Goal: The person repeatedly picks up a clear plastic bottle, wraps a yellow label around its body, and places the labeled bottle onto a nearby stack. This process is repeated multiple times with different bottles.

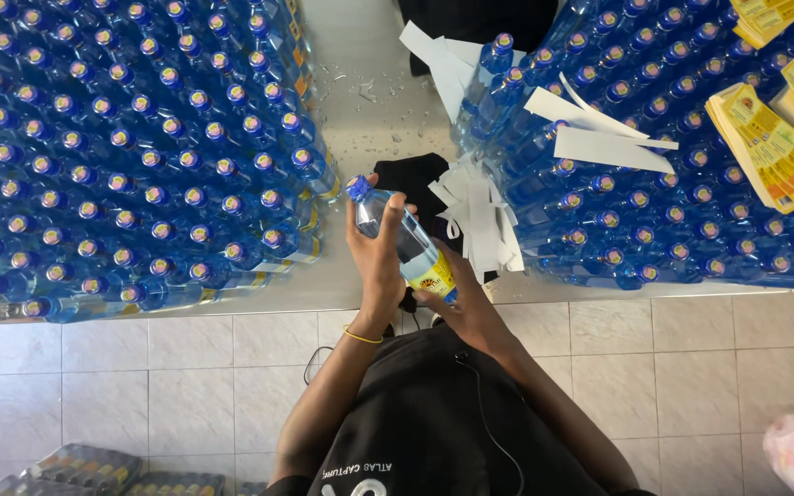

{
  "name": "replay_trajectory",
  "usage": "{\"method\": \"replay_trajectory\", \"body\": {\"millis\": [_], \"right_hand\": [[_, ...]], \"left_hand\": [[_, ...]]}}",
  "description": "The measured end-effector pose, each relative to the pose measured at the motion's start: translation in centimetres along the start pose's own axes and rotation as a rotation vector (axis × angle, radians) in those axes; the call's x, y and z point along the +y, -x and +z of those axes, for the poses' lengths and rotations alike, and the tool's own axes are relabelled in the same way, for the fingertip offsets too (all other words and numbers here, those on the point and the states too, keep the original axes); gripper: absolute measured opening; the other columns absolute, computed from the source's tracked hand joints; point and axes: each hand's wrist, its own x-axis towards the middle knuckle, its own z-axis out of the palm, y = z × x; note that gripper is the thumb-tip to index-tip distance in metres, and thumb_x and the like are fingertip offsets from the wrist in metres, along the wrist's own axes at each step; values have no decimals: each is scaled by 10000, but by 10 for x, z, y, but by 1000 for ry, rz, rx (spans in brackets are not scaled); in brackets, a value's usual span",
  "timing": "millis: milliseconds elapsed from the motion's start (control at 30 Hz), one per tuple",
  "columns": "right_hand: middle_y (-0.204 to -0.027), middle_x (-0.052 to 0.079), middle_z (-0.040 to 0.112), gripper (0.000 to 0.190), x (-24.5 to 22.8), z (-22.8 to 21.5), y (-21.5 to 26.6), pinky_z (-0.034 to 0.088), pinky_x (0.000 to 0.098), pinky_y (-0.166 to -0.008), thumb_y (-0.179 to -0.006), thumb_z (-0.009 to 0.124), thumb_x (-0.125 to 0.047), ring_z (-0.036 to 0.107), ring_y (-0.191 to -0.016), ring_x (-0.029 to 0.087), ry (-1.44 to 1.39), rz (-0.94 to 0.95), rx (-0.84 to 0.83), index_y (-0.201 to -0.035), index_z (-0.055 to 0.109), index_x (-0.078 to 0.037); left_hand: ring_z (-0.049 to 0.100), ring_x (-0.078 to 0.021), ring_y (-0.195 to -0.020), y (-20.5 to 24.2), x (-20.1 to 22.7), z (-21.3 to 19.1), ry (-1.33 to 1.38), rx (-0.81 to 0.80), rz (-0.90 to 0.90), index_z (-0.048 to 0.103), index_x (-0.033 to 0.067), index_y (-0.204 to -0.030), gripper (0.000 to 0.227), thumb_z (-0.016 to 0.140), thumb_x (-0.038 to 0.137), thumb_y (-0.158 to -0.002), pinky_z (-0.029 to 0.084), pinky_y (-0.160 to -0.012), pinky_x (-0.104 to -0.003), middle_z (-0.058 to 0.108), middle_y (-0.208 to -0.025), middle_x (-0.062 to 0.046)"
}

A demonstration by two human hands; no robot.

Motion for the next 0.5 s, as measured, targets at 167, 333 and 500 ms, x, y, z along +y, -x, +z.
{"method": "replay_trajectory", "body": {"millis": [167, 333, 500], "right_hand": [[-1470, 268, 553, 1006, 5, -16, 3, 493, 660, -1106, -906, 881, -265, 576, -1398, 471, 106, -24, -73, -1723, 307, -147], [-1471, 297, 589, 944, -10, -24, 1, 414, 735, -1118, -938, 841, -352, 554, -1405, 538, -48, 16, -208, -1706, 349, -109], [-1374, 156, 677, 944, 27, -23, 0, 494, 562, -1086, -872, 914, -221, 641, -1290, 267, -165, 15, -202, -1675, 425, -138]], "left_hand": [[769, -311, -1043, 4, -5, -4, -5, -24, -130, 523, 61, -1556, 803, 851, 451, -935, 635, -902, -512, 740, -1161, -225], [719, -419, -1215, 6, -25, -24, 0, -105, -233, 438, 66, -1594, 796, 800, 428, -985, 563, -996, -651, 680, -1276, -266], [685, -338, -1177, 2, -40, -38, 25, -161, -283, 412, 101, -1572, 727, 774, 414, -1025, 541, -1023, -637, 651, -1231, -196]]}}
